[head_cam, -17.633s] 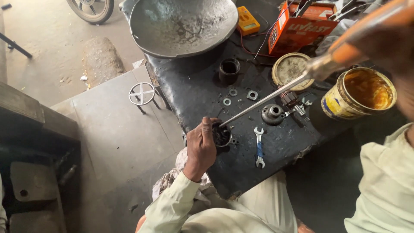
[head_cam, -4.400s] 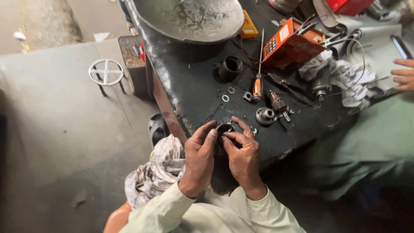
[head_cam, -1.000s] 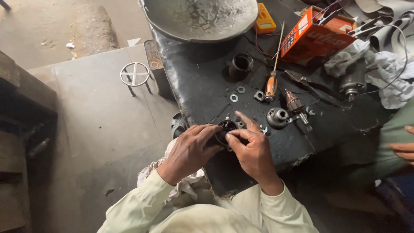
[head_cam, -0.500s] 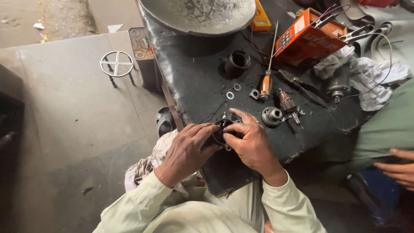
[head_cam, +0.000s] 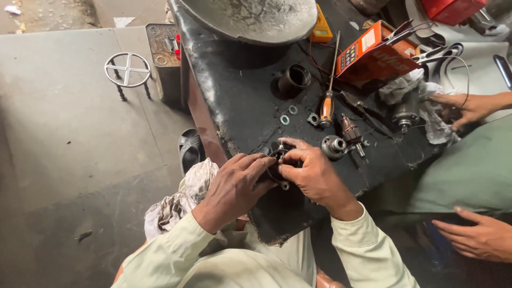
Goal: The person sits at a workbench in a motorcycle repair shop and works on a starter motor assembly. They use a screwdriver to work inside the motor housing, manipulate internal components by hand, pick up a wrench and pliers, and handle small parts and fasteners on the bench.
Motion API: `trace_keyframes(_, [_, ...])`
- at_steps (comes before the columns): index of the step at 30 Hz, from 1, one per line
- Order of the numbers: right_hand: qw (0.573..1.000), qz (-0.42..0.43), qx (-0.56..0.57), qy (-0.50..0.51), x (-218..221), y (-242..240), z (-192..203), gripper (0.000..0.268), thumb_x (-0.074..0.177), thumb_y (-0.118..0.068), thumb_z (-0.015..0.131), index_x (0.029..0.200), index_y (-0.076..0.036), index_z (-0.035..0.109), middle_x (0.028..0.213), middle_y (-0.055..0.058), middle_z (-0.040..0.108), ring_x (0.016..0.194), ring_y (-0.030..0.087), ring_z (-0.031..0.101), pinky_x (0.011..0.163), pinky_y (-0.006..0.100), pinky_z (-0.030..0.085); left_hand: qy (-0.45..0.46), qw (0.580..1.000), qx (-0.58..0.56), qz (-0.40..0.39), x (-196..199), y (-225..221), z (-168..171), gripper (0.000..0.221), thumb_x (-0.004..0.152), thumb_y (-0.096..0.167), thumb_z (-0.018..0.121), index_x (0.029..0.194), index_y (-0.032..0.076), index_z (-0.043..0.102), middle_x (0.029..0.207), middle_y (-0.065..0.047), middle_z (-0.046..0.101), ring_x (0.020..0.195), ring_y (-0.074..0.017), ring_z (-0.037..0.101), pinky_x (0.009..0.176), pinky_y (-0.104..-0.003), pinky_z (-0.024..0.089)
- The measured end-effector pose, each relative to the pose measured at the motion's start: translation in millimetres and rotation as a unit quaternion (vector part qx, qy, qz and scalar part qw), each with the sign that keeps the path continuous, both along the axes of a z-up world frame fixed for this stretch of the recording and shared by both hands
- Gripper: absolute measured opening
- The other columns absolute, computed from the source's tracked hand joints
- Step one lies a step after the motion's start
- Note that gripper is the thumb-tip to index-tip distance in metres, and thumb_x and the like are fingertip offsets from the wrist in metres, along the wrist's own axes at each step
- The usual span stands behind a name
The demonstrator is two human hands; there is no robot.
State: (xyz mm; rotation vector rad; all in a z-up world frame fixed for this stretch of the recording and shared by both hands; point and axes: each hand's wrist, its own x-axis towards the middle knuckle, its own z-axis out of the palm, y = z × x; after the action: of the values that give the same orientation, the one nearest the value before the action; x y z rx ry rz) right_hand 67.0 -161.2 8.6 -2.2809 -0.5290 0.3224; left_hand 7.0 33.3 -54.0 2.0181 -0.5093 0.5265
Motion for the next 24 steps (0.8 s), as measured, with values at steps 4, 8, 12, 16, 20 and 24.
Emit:
trace_keyframes(4, [1.000, -0.019, -0.018, 0.005, -3, 5, 1, 0.018, 0.081, -0.010, 0.069, 0.089, 0.005, 0.074, 0.137, 0.026, 0.063, 0.136, 0.032, 0.057, 0.102, 0.038, 0.049, -0.005, 1.000, -0.006, -0.002, 0, 1, 0, 0.047, 0.079, 0.016, 0.082, 0.121, 0.002, 0.066, 0.117, -0.014, 0.071, 0.101, -0.0324, 0.066, 0.088, -0.040, 0.053])
trace_keyframes(8, [0.997, -0.009, -0.059, -0.048, -9, 8, 4, 0.019, 0.082, -0.011, 0.069, 0.092, 0.004, 0.074, 0.140, 0.025, 0.061, 0.133, 0.034, 0.057, 0.104, 0.040, 0.045, -0.002, 1.000, -0.008, -0.003, 1, 2, -2, 0.047, 0.078, 0.016, 0.081, 0.121, 0.002, 0.066, 0.115, -0.015, 0.071, 0.100, -0.0327, 0.066, 0.087, -0.041, 0.052])
trace_keyframes(12, [0.976, 0.039, -0.126, -0.175, -14, 9, 3, 0.019, 0.083, -0.011, 0.072, 0.095, 0.004, 0.076, 0.138, 0.026, 0.062, 0.133, 0.040, 0.053, 0.111, 0.043, 0.039, -0.005, 1.000, -0.009, -0.004, 0, 3, -3, 0.046, 0.078, 0.016, 0.081, 0.120, 0.002, 0.066, 0.114, -0.014, 0.071, 0.100, -0.0329, 0.065, 0.087, -0.041, 0.052])
trace_keyframes(16, [0.969, 0.041, -0.126, -0.210, -16, 10, -4, 0.014, 0.083, -0.009, 0.073, 0.091, 0.003, 0.076, 0.134, 0.024, 0.065, 0.129, 0.038, 0.059, 0.109, 0.042, 0.043, -0.012, 1.000, -0.021, 0.000, -1, 4, -7, 0.047, 0.077, 0.016, 0.081, 0.119, 0.001, 0.066, 0.114, -0.015, 0.071, 0.100, -0.0333, 0.065, 0.088, -0.041, 0.052])
trace_keyframes(20, [0.987, -0.019, -0.032, -0.155, -22, 8, -23, 0.011, 0.084, -0.004, 0.071, 0.090, 0.003, 0.075, 0.135, 0.024, 0.065, 0.123, 0.031, 0.067, 0.097, 0.036, 0.052, -0.013, 1.000, -0.026, 0.003, 0, 6, -6, 0.047, 0.077, 0.015, 0.080, 0.119, 0.000, 0.066, 0.113, -0.016, 0.071, 0.101, -0.0332, 0.066, 0.088, -0.041, 0.052])
trace_keyframes(24, [0.984, -0.066, 0.044, -0.157, -28, 10, -35, 0.009, 0.085, 0.000, 0.072, 0.092, 0.004, 0.076, 0.138, 0.022, 0.064, 0.113, 0.026, 0.071, 0.087, 0.032, 0.057, 0.002, 1.000, -0.008, -0.015, 4, 6, -6, 0.044, 0.078, 0.015, 0.079, 0.117, -0.001, 0.066, 0.111, -0.015, 0.071, 0.099, -0.0322, 0.066, 0.088, -0.041, 0.052])
